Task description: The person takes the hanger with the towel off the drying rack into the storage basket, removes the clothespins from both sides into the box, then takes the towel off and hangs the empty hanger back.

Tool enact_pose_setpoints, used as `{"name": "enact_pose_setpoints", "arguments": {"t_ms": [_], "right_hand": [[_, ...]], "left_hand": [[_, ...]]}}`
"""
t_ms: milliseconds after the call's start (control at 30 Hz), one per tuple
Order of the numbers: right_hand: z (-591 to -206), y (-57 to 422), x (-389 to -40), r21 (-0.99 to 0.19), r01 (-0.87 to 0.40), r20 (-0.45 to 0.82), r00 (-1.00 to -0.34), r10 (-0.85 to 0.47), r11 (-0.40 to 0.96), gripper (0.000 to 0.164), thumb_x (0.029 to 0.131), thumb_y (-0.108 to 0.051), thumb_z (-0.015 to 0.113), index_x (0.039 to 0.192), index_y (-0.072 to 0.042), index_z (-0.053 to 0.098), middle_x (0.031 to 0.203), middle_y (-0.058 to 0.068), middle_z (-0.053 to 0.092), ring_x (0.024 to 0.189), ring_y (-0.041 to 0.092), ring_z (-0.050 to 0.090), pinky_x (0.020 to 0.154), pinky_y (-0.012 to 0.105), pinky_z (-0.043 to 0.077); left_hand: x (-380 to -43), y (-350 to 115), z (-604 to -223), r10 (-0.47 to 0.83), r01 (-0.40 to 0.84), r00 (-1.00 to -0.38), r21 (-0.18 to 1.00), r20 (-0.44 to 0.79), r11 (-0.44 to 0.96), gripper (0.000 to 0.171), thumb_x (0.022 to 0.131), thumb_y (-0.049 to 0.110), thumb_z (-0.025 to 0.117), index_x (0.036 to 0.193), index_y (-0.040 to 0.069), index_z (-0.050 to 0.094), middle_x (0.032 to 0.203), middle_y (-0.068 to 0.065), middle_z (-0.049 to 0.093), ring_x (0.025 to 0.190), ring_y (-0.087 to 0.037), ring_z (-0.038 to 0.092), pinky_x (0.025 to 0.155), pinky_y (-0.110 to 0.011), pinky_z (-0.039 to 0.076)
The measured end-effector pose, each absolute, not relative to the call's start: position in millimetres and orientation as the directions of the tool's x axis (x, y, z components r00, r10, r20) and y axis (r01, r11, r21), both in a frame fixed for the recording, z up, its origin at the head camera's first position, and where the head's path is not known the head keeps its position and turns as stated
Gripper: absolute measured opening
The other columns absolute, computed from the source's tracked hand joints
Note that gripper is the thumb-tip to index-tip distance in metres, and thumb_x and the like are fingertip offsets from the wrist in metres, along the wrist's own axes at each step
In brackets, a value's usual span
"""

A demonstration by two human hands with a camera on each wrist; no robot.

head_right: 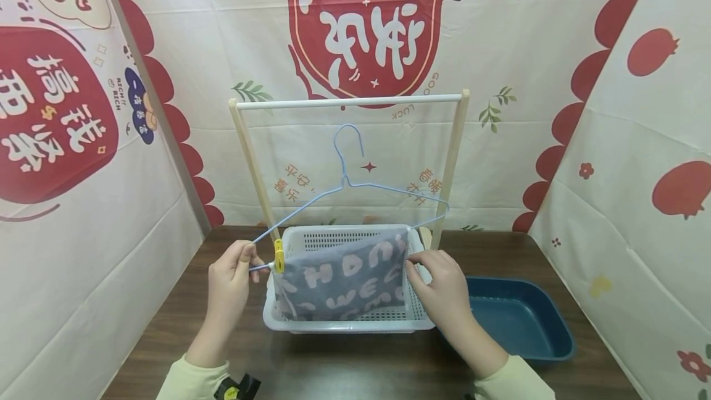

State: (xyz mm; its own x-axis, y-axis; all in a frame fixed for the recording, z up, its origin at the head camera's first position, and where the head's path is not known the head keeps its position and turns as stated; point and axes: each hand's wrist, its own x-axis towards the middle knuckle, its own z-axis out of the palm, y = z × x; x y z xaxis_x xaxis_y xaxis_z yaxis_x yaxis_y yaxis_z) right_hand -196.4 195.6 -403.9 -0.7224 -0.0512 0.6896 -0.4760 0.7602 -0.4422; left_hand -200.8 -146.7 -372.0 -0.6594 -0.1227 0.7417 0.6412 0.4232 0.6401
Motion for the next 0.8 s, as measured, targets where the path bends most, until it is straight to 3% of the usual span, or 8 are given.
{"name": "enact_pose_setpoints", "arguments": {"t_ms": [167, 367, 533, 800], "right_hand": [[-398.1, 179.4, -197.5, -0.409, -0.611, 0.745, -0.653, -0.139, 0.677, 0.014, 0.084, 0.001, 0.071, 0.094, -0.010, 0.072, 0.092, -0.007, 0.068, 0.089, 0.012, 0.056, 0.078, 0.022, 0.042], [-394.5, 161.1, -200.7, -0.342, -0.745, 0.795, -0.554, -0.247, 0.572, 0.014, 0.083, -0.001, 0.070, 0.095, -0.008, 0.071, 0.095, -0.003, 0.069, 0.096, 0.018, 0.058, 0.093, 0.030, 0.039], [-391.3, 144.0, -204.4, -0.262, -0.804, 0.829, -0.470, -0.302, 0.533, 0.010, 0.085, -0.008, 0.068, 0.094, -0.009, 0.071, 0.095, -0.003, 0.068, 0.094, 0.019, 0.058, 0.090, 0.038, 0.039], [-387.2, 123.0, -207.3, -0.240, -0.821, 0.833, -0.448, -0.325, 0.518, 0.010, 0.088, -0.016, 0.066, 0.095, -0.010, 0.071, 0.096, -0.002, 0.068, 0.098, 0.020, 0.057, 0.088, 0.041, 0.038]], "left_hand": [[-189.6, -140.2, -359.5, -0.124, 0.639, -0.663, 0.645, 0.738, 0.419, 0.021, 0.093, -0.011, 0.055, 0.075, 0.000, 0.055, 0.055, -0.009, 0.057, 0.045, -0.010, 0.050, 0.042, -0.017, 0.037], [-202.6, -140.5, -378.5, -0.135, 0.609, -0.692, 0.674, 0.709, 0.419, 0.018, 0.093, -0.008, 0.057, 0.078, 0.002, 0.057, 0.055, -0.009, 0.058, 0.043, -0.019, 0.052, 0.043, -0.018, 0.038], [-206.4, -142.3, -387.9, -0.137, 0.613, -0.695, 0.682, 0.706, 0.400, 0.015, 0.095, -0.001, 0.058, 0.082, 0.005, 0.061, 0.057, -0.002, 0.060, 0.043, -0.015, 0.052, 0.046, -0.018, 0.040], [-205.8, -141.5, -389.7, -0.126, 0.620, -0.696, 0.680, 0.707, 0.393, 0.016, 0.098, 0.006, 0.057, 0.082, 0.007, 0.061, 0.058, 0.001, 0.060, 0.046, -0.010, 0.053, 0.047, -0.019, 0.040]]}}
